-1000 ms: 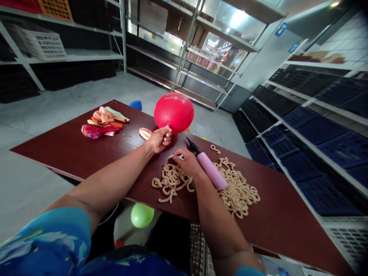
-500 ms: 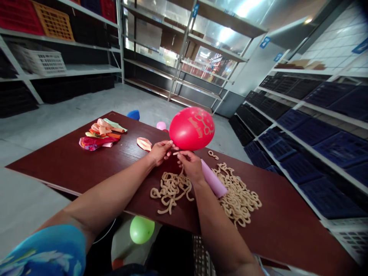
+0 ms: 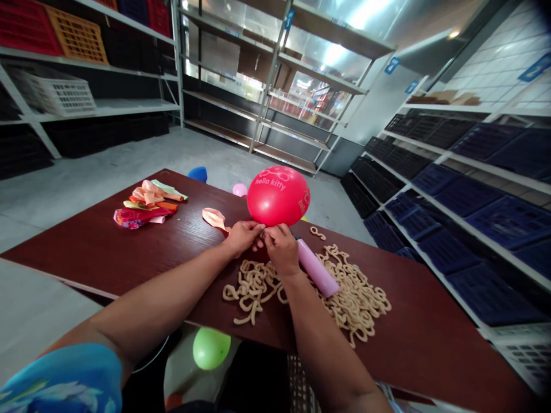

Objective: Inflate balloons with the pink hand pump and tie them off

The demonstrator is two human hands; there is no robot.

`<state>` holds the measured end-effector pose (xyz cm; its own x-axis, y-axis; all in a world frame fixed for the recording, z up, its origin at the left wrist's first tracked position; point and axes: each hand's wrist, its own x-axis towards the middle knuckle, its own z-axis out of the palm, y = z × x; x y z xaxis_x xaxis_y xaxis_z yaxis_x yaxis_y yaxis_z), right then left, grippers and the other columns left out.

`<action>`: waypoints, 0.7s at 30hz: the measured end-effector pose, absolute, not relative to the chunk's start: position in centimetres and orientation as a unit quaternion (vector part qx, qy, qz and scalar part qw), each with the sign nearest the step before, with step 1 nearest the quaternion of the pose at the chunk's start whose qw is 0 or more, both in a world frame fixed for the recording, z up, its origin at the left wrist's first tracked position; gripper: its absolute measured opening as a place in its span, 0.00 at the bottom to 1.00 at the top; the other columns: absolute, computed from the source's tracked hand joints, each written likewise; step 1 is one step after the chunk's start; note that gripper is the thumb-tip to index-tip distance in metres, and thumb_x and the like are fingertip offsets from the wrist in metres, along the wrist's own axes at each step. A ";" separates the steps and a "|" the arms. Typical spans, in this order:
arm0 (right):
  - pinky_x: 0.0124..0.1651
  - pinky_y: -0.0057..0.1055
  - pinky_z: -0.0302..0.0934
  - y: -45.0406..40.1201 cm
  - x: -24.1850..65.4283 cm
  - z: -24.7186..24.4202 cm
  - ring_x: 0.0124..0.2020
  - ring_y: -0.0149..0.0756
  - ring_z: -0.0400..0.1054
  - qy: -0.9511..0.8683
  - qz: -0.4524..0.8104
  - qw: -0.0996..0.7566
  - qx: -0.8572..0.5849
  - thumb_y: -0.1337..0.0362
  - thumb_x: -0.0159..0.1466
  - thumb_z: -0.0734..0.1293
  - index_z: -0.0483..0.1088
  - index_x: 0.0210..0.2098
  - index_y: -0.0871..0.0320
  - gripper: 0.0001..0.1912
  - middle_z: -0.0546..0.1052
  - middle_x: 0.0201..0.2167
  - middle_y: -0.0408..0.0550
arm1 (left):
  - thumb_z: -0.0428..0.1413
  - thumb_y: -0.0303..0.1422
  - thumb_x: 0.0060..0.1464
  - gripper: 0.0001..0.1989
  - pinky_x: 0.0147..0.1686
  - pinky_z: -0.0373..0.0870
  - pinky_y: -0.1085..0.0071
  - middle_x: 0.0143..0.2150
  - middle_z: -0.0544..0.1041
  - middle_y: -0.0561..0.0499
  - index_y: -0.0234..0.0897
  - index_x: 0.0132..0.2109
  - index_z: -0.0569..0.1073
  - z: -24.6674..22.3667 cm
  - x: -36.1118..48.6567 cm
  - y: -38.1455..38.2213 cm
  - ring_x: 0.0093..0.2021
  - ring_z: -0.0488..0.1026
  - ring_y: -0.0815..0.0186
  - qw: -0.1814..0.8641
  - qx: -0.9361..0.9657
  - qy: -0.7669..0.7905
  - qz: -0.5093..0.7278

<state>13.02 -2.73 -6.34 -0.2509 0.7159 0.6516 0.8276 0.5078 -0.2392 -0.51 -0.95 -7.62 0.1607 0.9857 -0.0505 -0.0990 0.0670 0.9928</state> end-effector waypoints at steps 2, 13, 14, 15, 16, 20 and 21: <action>0.36 0.25 0.57 -2.7 13.0 -6.4 0.33 0.31 0.63 -0.787 -0.077 0.364 -0.492 0.65 0.63 0.60 0.71 0.31 0.55 0.09 0.69 0.31 0.46 | 0.55 0.42 0.50 0.14 0.16 0.60 0.77 0.19 0.70 0.53 0.32 0.31 0.72 -7.8 -0.3 -1.0 0.16 0.65 0.74 0.593 0.480 0.431 0.481; 0.39 0.28 0.57 -2.3 14.7 -5.6 0.37 0.35 0.66 -0.760 -0.009 0.339 -0.554 0.61 0.63 0.60 0.72 0.36 0.54 0.09 0.73 0.35 0.49 | 0.54 0.35 0.51 0.07 0.31 0.62 0.73 0.29 0.74 0.49 0.39 0.30 0.74 -7.8 -2.3 0.5 0.32 0.69 0.64 0.337 0.615 0.501 0.507; 0.37 0.28 0.56 -2.4 15.0 -5.3 0.35 0.36 0.66 -0.749 -0.002 0.325 -0.577 0.60 0.62 0.61 0.71 0.34 0.55 0.09 0.74 0.33 0.48 | 0.53 0.34 0.51 0.06 0.35 0.63 0.72 0.31 0.75 0.48 0.39 0.31 0.74 -7.8 -2.5 0.7 0.34 0.70 0.63 0.305 0.632 0.509 0.499; 0.35 0.28 0.56 -2.5 15.3 -4.9 0.33 0.36 0.66 -0.737 0.005 0.315 -0.598 0.59 0.62 0.61 0.71 0.33 0.55 0.09 0.74 0.31 0.48 | 0.52 0.34 0.53 0.06 0.37 0.62 0.71 0.33 0.75 0.47 0.39 0.32 0.73 -7.8 -2.7 0.9 0.36 0.70 0.62 0.275 0.645 0.521 0.487; 0.33 0.28 0.55 -2.6 15.4 -4.5 0.31 0.35 0.66 -0.725 0.015 0.312 -0.614 0.58 0.61 0.61 0.70 0.32 0.55 0.09 0.73 0.28 0.47 | 0.51 0.34 0.54 0.07 0.39 0.62 0.71 0.34 0.75 0.46 0.39 0.32 0.72 -7.9 -2.8 1.1 0.37 0.70 0.61 0.249 0.654 0.537 0.471; 0.26 0.26 0.54 -3.0 14.3 -2.4 0.20 0.30 0.63 -0.696 0.149 0.377 -0.592 0.53 0.61 0.59 0.66 0.25 0.56 0.15 0.70 0.19 0.42 | 0.45 0.35 0.58 0.11 0.41 0.62 0.69 0.36 0.74 0.43 0.37 0.34 0.70 -7.9 -2.8 1.2 0.39 0.71 0.60 0.190 0.678 0.584 0.404; 0.24 0.25 0.53 -3.0 13.6 -1.8 0.18 0.29 0.62 -0.687 0.203 0.398 -0.573 0.52 0.61 0.58 0.65 0.24 0.56 0.17 0.69 0.17 0.41 | 0.44 0.35 0.58 0.12 0.40 0.62 0.69 0.36 0.74 0.43 0.37 0.34 0.70 -7.8 -2.7 1.1 0.38 0.71 0.60 0.188 0.681 0.588 0.393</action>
<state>13.61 -3.04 -1.82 -0.0261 0.9490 0.3141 0.6263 0.2605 -0.7347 -2.72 1.10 -7.84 -0.0002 0.9493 0.3144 0.6531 -0.2379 0.7189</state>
